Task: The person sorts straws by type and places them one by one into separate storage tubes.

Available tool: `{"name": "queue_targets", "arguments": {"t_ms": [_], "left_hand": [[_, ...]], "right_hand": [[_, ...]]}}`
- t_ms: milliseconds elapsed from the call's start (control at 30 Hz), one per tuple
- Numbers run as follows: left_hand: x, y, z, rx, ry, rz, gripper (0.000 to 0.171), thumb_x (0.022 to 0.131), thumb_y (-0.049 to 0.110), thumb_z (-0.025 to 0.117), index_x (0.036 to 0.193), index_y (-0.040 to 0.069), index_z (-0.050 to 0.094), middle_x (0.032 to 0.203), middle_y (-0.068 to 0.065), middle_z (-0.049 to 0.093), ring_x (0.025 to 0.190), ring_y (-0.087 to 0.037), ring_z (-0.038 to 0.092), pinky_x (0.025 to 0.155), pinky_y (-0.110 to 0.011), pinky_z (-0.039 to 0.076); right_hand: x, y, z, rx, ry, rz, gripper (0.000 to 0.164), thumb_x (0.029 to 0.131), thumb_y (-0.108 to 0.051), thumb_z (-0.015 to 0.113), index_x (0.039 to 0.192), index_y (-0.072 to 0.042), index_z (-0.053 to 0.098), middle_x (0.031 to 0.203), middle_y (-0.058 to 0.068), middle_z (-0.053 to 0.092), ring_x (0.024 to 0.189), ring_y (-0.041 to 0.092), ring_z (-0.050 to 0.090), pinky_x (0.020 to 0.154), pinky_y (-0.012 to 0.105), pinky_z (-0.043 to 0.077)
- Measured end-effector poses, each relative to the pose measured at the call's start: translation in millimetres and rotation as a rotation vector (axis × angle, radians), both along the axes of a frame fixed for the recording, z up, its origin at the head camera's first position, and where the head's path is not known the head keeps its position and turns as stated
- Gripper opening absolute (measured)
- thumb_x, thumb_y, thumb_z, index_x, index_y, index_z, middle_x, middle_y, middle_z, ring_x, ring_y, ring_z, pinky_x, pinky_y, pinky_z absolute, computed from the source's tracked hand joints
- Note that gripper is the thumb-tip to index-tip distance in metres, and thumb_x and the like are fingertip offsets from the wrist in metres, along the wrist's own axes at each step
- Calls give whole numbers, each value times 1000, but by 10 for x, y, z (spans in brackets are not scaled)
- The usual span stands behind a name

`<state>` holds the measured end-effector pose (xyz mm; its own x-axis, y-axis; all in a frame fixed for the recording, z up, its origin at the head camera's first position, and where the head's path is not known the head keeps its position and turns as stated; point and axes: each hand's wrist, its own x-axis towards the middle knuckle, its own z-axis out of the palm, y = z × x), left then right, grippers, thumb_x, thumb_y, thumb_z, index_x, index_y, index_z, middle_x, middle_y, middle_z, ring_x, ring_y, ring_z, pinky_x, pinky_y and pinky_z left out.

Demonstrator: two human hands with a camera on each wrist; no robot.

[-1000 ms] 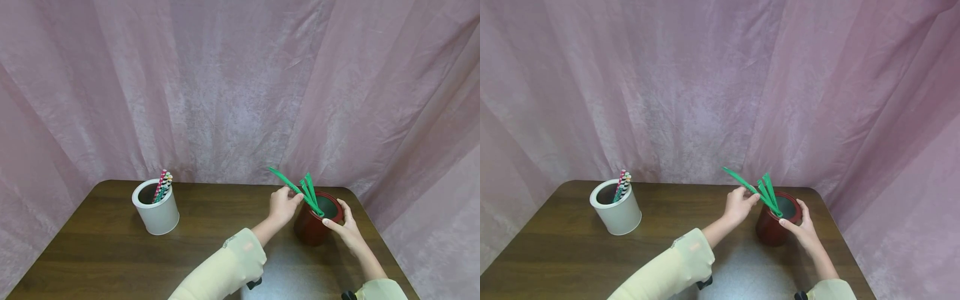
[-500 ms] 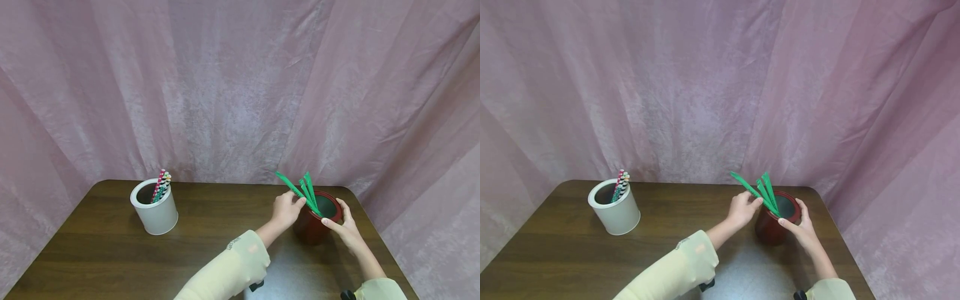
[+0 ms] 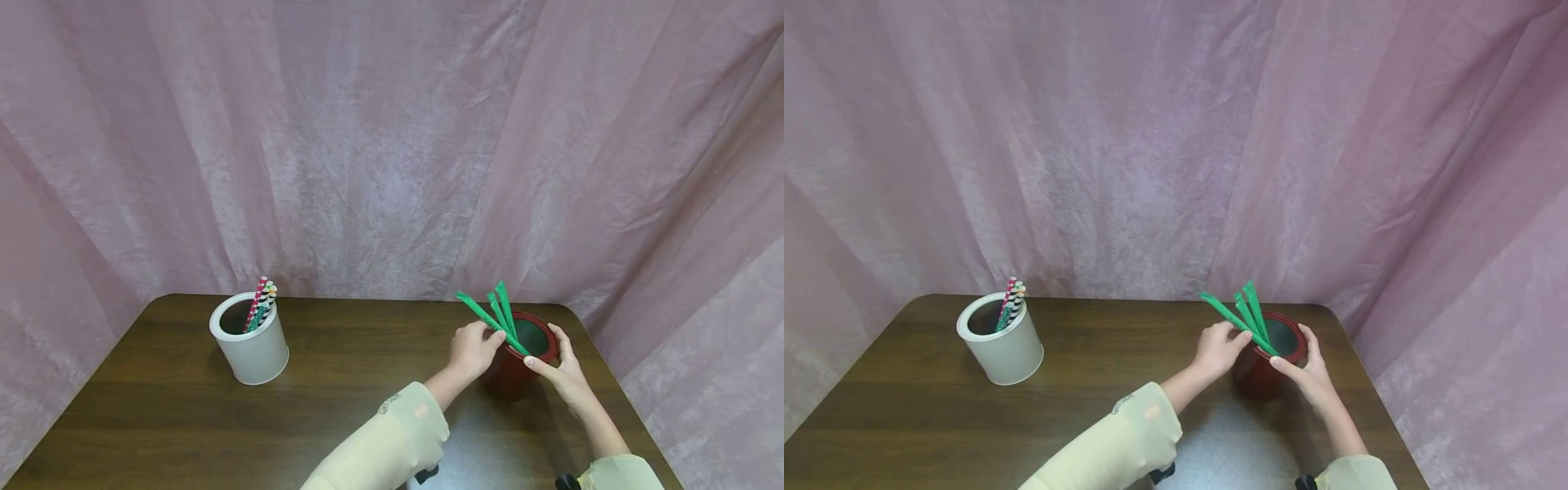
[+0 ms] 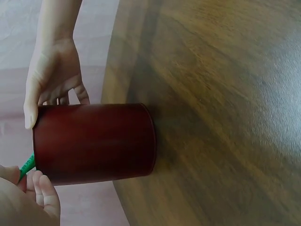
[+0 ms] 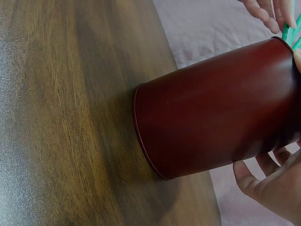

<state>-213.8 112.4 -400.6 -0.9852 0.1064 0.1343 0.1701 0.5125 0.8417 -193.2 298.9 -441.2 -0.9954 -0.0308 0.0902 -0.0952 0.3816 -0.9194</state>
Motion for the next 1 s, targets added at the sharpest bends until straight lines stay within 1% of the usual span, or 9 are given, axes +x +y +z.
{"name": "queue_targets", "arguments": {"t_ms": [133,233,300,433,633,733,833,900,1000], "left_hand": [[3,35,-31,33,-27,-5,16,82,31,61,84,17,68,75,7,67,72,-8,59,57,-20,42],[1,47,-54,52,-24,-18,16,81,30,62,85,16,68,74,7,67,70,-7,58,56,-19,41],[-3,47,-77,74,-20,-35,15,81,29,63,86,16,68,69,6,65,64,-5,54,53,-18,39],[-6,25,-139,129,-17,-72,21,79,27,64,95,13,66,65,4,60,57,-1,46,50,-15,35],[3,-64,-236,175,-13,-115,30,78,27,66,104,13,62,73,4,64,66,-1,54,58,-15,42],[5,-138,-279,209,-13,-134,32,77,27,67,105,14,61,76,3,65,70,-3,55,61,-16,43],[5,-224,-314,242,-22,-154,34,76,27,67,107,14,61,79,2,65,71,-3,56,60,-17,44],[5,-282,-336,262,-27,-170,34,76,27,68,107,15,60,80,2,64,70,-3,55,59,-17,45],[13,-369,-366,269,-22,-190,33,76,27,68,106,17,60,81,2,64,67,-2,54,58,-18,45]], "right_hand": [[-2,-1,4,5,-8,-2,77,83,-15,59,140,-14,7,141,14,16,114,7,30,78,8,34],[-1,0,5,11,-10,-2,78,83,-16,59,140,-14,7,141,14,16,117,14,29,77,8,34],[-2,0,4,12,-5,-1,78,83,-16,59,140,-13,7,141,14,17,117,15,29,77,7,34],[-1,-4,2,7,0,-3,77,83,-16,59,140,-12,7,140,15,18,111,4,32,77,7,35],[4,-13,8,-8,6,-4,76,83,-15,59,140,-13,8,140,16,17,105,-6,33,76,6,35],[6,-16,9,-9,14,-5,76,83,-14,59,140,-15,9,140,16,17,104,-9,33,76,5,34],[11,-16,13,1,9,-10,76,83,-15,59,140,-17,9,140,15,16,106,-8,31,77,6,33],[16,-15,20,10,2,-16,77,83,-16,59,140,-18,8,141,14,16,111,-4,29,82,12,33],[22,-11,28,10,-10,-17,78,83,-16,59,141,-19,7,143,14,13,119,3,24,91,28,31]]}}
